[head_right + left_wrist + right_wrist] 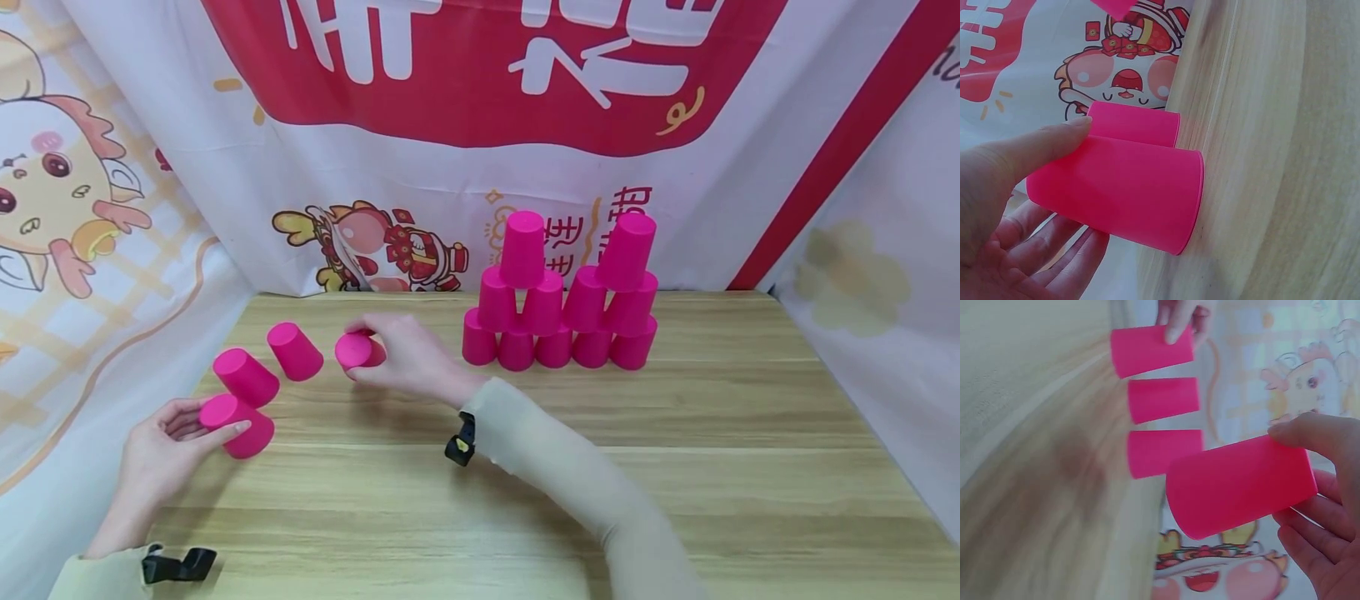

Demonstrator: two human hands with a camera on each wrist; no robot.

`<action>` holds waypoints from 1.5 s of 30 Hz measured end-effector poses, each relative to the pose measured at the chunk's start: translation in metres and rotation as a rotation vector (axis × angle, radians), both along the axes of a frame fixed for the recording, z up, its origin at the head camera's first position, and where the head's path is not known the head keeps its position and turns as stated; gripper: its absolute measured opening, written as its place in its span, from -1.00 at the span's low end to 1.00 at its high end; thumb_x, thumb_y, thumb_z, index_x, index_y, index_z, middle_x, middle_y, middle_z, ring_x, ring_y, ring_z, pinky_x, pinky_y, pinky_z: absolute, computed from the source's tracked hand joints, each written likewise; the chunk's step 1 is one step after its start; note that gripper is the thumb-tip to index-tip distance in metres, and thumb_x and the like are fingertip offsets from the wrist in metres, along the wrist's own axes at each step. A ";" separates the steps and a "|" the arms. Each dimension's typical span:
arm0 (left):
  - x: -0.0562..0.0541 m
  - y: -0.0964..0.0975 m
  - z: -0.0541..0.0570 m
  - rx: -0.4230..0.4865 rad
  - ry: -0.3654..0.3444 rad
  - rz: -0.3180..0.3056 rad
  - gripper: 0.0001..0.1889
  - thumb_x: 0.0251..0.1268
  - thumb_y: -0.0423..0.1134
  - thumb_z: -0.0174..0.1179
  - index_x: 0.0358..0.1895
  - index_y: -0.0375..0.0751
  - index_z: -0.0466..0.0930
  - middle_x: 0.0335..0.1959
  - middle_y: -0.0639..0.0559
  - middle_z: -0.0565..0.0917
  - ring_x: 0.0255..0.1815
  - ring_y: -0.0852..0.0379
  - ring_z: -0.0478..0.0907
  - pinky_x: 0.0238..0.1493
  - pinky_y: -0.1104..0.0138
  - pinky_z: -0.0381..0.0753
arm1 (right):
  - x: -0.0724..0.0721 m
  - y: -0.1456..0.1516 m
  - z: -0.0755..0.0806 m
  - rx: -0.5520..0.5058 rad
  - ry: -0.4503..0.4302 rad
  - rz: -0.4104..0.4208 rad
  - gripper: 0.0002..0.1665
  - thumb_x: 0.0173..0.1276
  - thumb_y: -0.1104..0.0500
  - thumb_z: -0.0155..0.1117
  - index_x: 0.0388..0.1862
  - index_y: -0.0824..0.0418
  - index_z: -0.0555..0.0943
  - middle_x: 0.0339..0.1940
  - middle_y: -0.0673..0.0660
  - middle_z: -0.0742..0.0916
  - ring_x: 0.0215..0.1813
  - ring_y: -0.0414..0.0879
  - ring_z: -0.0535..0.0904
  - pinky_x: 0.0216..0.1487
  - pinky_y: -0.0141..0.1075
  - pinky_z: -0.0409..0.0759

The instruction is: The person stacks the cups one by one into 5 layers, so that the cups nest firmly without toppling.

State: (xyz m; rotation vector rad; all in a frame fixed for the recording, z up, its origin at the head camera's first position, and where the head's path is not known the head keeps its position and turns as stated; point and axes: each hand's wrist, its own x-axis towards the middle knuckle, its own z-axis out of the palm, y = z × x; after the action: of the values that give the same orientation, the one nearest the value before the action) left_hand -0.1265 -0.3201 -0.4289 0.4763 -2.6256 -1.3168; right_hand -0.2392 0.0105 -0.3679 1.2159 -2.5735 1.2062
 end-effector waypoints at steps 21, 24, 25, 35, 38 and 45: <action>0.001 0.001 0.002 0.015 0.015 -0.015 -0.22 0.02 0.00 0.61 0.22 -0.39 0.48 0.13 -0.30 0.61 -0.19 0.45 0.55 -0.20 0.60 0.60 | 0.022 0.135 0.055 -0.115 0.287 -0.166 -0.33 0.03 -0.02 0.72 0.13 0.09 0.68 -0.01 -0.12 0.72 0.01 -0.23 0.59 -0.05 -0.18 0.66; 0.001 0.001 0.002 0.018 0.020 -0.023 -0.22 0.02 -0.01 0.61 0.22 -0.39 0.48 0.13 -0.32 0.61 -0.20 0.46 0.55 -0.21 0.61 0.60 | 0.028 0.158 0.065 -0.117 0.316 -0.237 -0.34 0.01 0.02 0.73 0.10 0.09 0.69 -0.01 -0.10 0.73 0.01 -0.19 0.61 -0.05 -0.21 0.64; 0.001 0.000 0.002 0.012 0.018 -0.025 -0.22 0.03 0.00 0.60 0.22 -0.39 0.48 0.14 -0.31 0.61 -0.20 0.46 0.55 -0.20 0.61 0.60 | 0.030 0.165 0.068 -0.121 0.322 -0.258 -0.35 0.00 0.05 0.74 0.09 0.10 0.69 -0.02 -0.09 0.73 0.00 -0.18 0.61 -0.05 -0.24 0.62; 0.000 -0.001 0.002 -0.055 0.002 -0.013 -0.23 0.05 0.06 0.59 0.23 -0.34 0.51 0.14 -0.29 0.63 -0.07 0.20 0.61 -0.21 0.66 0.55 | 0.038 0.223 0.122 -0.255 0.354 -0.557 -0.38 0.05 0.21 0.69 0.15 0.14 0.71 -0.01 -0.02 0.75 0.01 -0.18 0.60 0.05 -0.41 0.51; 0.000 -0.001 0.001 -0.044 0.008 -0.022 -0.23 0.04 0.05 0.59 0.22 -0.35 0.51 0.13 -0.29 0.63 -0.11 0.28 0.60 -0.20 0.66 0.56 | 0.032 0.235 0.138 -0.309 0.313 -0.645 -0.42 0.14 0.18 0.64 0.18 0.09 0.71 0.04 0.02 0.75 0.06 -0.13 0.60 0.15 -0.41 0.51; 0.000 -0.002 0.000 -0.032 0.022 -0.031 -0.23 0.02 0.03 0.61 0.21 -0.37 0.51 0.12 -0.32 0.63 -0.21 0.50 0.53 -0.21 0.66 0.55 | -0.002 0.255 0.159 -0.170 0.173 -0.771 -0.33 0.22 -0.08 0.57 0.32 -0.06 0.63 0.21 -0.02 0.68 0.26 -0.08 0.51 0.19 -0.38 0.53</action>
State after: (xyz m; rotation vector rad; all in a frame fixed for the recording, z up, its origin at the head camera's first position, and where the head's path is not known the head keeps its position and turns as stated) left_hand -0.1262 -0.3225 -0.4291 0.4149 -2.6422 -1.2796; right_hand -0.2409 0.2653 -0.2091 0.2153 -2.3645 1.0370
